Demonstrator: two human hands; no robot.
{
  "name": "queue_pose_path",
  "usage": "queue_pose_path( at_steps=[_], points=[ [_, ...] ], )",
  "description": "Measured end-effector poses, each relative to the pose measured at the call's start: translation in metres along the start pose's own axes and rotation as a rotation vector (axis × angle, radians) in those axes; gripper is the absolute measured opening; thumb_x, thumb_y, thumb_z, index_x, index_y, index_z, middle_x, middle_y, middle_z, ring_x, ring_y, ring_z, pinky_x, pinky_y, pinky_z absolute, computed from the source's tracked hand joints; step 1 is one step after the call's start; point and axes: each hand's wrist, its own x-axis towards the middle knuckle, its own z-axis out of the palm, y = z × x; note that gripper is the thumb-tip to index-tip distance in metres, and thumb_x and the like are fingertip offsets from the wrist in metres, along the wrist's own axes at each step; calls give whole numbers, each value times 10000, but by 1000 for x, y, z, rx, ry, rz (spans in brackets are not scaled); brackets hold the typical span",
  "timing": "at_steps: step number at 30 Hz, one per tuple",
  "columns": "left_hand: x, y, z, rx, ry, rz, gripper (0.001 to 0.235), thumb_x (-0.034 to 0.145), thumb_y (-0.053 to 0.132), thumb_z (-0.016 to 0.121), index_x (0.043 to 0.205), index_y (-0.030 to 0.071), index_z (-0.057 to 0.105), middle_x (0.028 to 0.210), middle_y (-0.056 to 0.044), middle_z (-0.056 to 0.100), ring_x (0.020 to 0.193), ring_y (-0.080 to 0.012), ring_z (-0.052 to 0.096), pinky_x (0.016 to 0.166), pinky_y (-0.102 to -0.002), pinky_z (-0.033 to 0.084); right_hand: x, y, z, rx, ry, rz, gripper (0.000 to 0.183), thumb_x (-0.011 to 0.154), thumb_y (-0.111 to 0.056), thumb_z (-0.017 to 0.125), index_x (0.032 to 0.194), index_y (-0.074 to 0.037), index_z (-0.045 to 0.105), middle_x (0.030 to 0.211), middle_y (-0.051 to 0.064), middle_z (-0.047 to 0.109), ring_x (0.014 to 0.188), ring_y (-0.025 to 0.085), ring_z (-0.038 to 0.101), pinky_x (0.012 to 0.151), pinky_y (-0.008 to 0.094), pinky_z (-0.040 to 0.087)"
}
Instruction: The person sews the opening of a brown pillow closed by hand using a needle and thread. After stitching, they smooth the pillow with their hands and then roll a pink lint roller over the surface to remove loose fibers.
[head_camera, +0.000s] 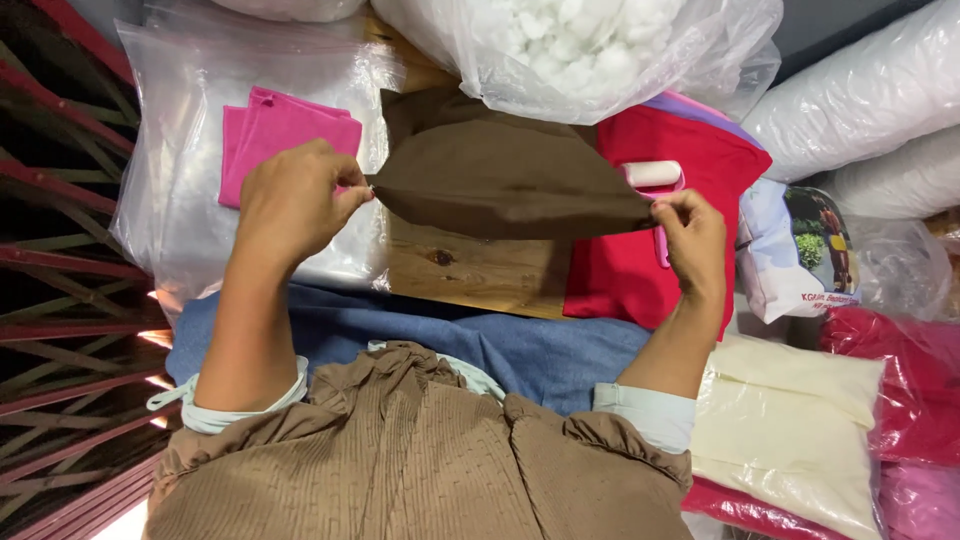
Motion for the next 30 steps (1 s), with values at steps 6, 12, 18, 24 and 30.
queue_pose_path(
  at_steps=[6, 12, 18, 24, 30],
  points=[
    [-9, 39, 60, -184, 209, 32, 530, 948, 613, 684, 1237, 169, 694, 1067, -96, 654, 1092, -353, 647, 894, -493, 512, -19, -4, 14, -346, -98, 63, 207, 1024, -361, 673, 1112, -197, 765, 1020, 98, 745, 1034, 347, 688, 897, 486, 494],
    [20, 109, 129, -53, 131, -12, 579, 1055, 448, 522, 1580, 219, 432, 1664, -188, 285, 1536, -452, 136, 1177, -680, 147, -40, -58, 142, -290, 120, -359, 461, 1042, -345, 614, 1400, -57, 578, 1398, 309, 559, 1330, 485, 495, 1179, 562, 319],
    [18, 47, 242, 153, -258, -68, 648, 1028, 649, 319, 1618, 385, 259, 1741, -31, 52, 1584, -357, -26, 1169, -748, -27, -65, 11, 206, -712, -476, 114, 621, 1079, -577, 346, 1642, -411, 146, 1731, 89, 66, 1571, 403, 67, 1181, 756, 105],
    [25, 109, 177, -72, -11, -100, 564, 1052, 460, 450, 1570, 235, 437, 1703, -139, 217, 1567, -410, 74, 1182, -711, 39, -53, -29, 179, -521, -267, 52, 592, 1083, -475, 424, 1629, -291, 287, 1652, 185, 279, 1518, 478, 211, 1175, 717, 226],
    [26, 63, 246, 59, -213, -163, 663, 976, 621, 471, 1551, 292, 442, 1690, -100, 253, 1564, -401, 109, 1166, -733, 48, -71, 26, 189, -576, -435, 134, 589, 1065, -515, 423, 1609, -309, 328, 1673, 127, 280, 1550, 404, 204, 1208, 692, 139]
  ],
)
